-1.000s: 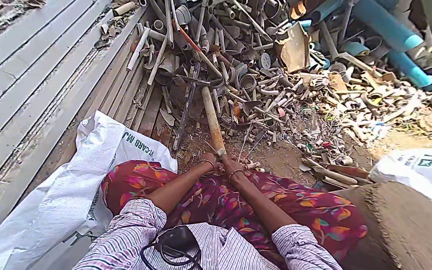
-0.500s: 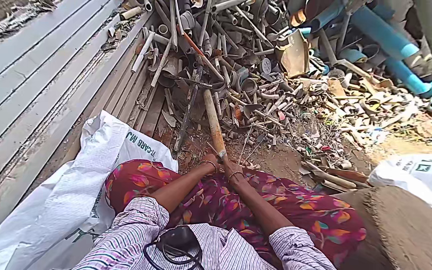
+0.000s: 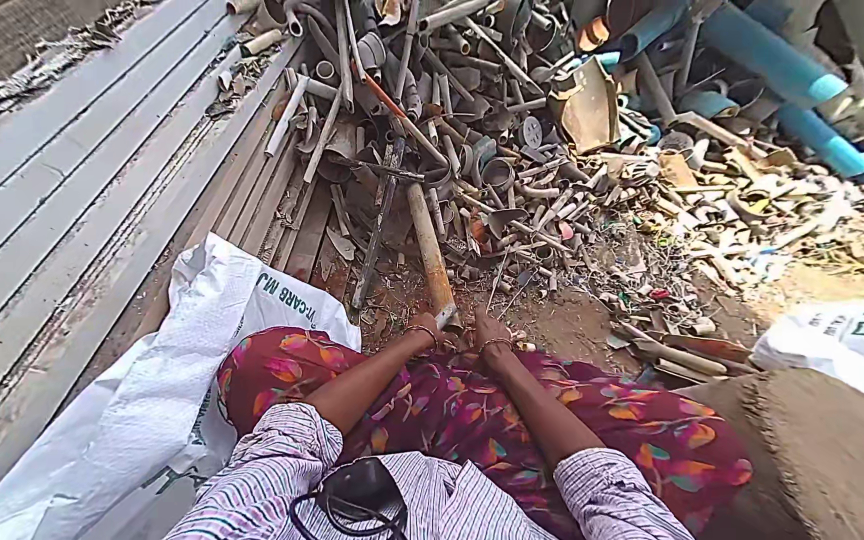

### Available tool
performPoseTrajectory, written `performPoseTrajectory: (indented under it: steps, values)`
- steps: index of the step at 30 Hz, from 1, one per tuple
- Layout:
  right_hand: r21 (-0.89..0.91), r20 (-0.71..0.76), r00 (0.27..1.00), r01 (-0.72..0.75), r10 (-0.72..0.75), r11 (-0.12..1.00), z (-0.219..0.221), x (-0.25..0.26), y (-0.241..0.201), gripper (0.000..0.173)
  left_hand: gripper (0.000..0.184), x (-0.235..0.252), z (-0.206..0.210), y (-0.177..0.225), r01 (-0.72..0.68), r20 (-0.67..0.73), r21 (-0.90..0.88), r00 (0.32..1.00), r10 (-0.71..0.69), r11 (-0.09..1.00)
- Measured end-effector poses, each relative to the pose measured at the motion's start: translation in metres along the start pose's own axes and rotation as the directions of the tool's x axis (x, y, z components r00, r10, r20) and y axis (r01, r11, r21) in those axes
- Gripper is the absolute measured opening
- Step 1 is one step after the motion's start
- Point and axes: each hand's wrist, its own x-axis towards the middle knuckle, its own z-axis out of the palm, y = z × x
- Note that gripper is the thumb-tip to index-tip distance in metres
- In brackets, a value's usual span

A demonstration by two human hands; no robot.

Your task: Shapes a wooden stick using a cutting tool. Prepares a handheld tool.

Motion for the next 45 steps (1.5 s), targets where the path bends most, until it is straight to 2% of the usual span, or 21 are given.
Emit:
performPoseTrajectory:
  steps: [3,7,10,12,15,18,19,22,24,26,28,30,32,33,35,37,38,40,41,42,45]
  values:
    - [-0.088,0.008,0.995,0.098,-0.097,0.991,0.009,-0.023,-0.021,0.053,0.041,0.003,0.002,-0.003,0.021,0.039,-0.123,0.999,-0.016,0.992]
    - [-0.033,0.014,0.999,-0.037,0.038,0.999,0.004,0.006,0.011,0.061,0.027,0.017,0.009,-0.012,0.052,0.077,-0.352,0.997,-0.026,0.935]
    - [-0.073,0.0,0.997,0.072,-0.072,0.995,-0.001,-0.019,-0.014,0.06,0.013,0.024,0.006,-0.013,0.069,0.12,-0.438,0.993,-0.018,0.896]
    - [-0.083,0.029,0.998,0.065,-0.063,0.994,0.009,-0.017,-0.014,0.057,0.006,0.02,0.008,-0.013,0.087,0.148,-0.494,0.989,-0.015,0.865]
    - [-0.027,-0.001,1.0,-0.023,0.023,0.999,0.003,0.002,0.008,0.059,0.009,0.019,0.006,-0.01,0.111,0.147,-0.545,0.988,-0.036,0.831]
    - [-0.074,-0.044,0.993,0.108,-0.112,0.991,0.001,-0.026,-0.016,0.053,0.009,0.021,0.006,-0.015,0.094,0.159,-0.557,0.987,-0.005,0.825]
    - [-0.095,-0.021,0.994,0.108,-0.111,0.99,0.007,-0.027,-0.016,0.053,0.01,0.02,0.008,-0.014,0.083,0.16,-0.559,0.987,0.009,0.825]
    - [-0.014,0.023,0.998,-0.056,0.056,0.998,0.013,-0.002,0.023,0.06,0.012,0.007,0.006,-0.008,0.089,0.145,-0.553,0.989,-0.009,0.828]
    - [0.02,-0.044,0.996,-0.08,0.081,0.997,0.001,-0.004,0.024,0.067,0.01,0.003,0.003,-0.006,0.089,0.124,-0.536,0.992,-0.027,0.84]
    - [0.055,-0.134,0.99,-0.043,0.05,0.998,-0.015,-0.03,0.005,0.062,0.009,0.007,0.006,-0.009,0.067,0.089,-0.543,0.996,-0.022,0.837]
    - [0.076,-0.229,0.973,0.003,0.015,0.997,-0.02,-0.048,-0.006,0.052,0.02,0.008,0.005,-0.01,0.036,0.049,-0.57,0.999,-0.009,0.821]
    - [0.138,-0.302,0.953,0.052,-0.009,0.989,-0.014,-0.055,0.004,0.047,0.033,0.007,0.007,-0.01,-0.018,-0.019,-0.574,1.0,0.009,0.818]
    - [0.225,-0.455,0.89,0.143,-0.025,0.964,-0.017,-0.06,0.022,0.044,0.048,-0.004,0.003,-0.006,-0.093,-0.075,-0.549,0.995,0.062,0.83]
    - [0.254,-0.578,0.816,0.214,-0.029,0.943,-0.023,-0.067,0.03,0.042,0.054,-0.016,-0.003,-0.002,-0.138,-0.093,-0.556,0.99,0.103,0.82]
    - [0.247,-0.788,0.615,0.342,-0.018,0.907,-0.042,-0.087,0.049,0.038,0.049,-0.05,-0.015,0.008,-0.245,-0.157,-0.569,0.97,0.188,0.785]
    - [0.159,-0.907,0.42,0.385,-0.019,0.909,-0.064,-0.115,0.071,0.034,0.048,-0.083,-0.031,0.01,-0.335,-0.199,-0.662,0.941,0.274,0.671]
    - [0.111,-0.936,0.351,0.362,-0.025,0.925,-0.076,-0.131,0.085,0.034,0.048,-0.097,-0.037,0.008,-0.383,-0.236,-0.722,0.919,0.315,0.576]
    - [0.008,-0.958,0.278,0.254,-0.065,0.967,-0.095,-0.161,0.118,0.032,0.048,-0.118,-0.048,0.0,-0.481,-0.317,-0.758,0.862,0.395,0.441]
    - [-0.02,-0.952,0.296,0.183,-0.075,0.983,-0.104,-0.176,0.135,0.032,0.047,-0.125,-0.052,-0.005,-0.54,-0.371,-0.73,0.827,0.422,0.418]
    - [-0.027,-0.929,0.364,0.103,-0.063,0.994,-0.112,-0.19,0.152,0.033,0.044,-0.13,-0.056,-0.009,-0.595,-0.425,-0.673,0.798,0.428,0.44]
    - [0.087,-0.677,0.722,-0.116,0.144,0.99,-0.127,-0.216,0.199,0.036,0.044,-0.126,-0.067,-0.023,-0.696,-0.554,-0.294,0.682,0.476,0.655]
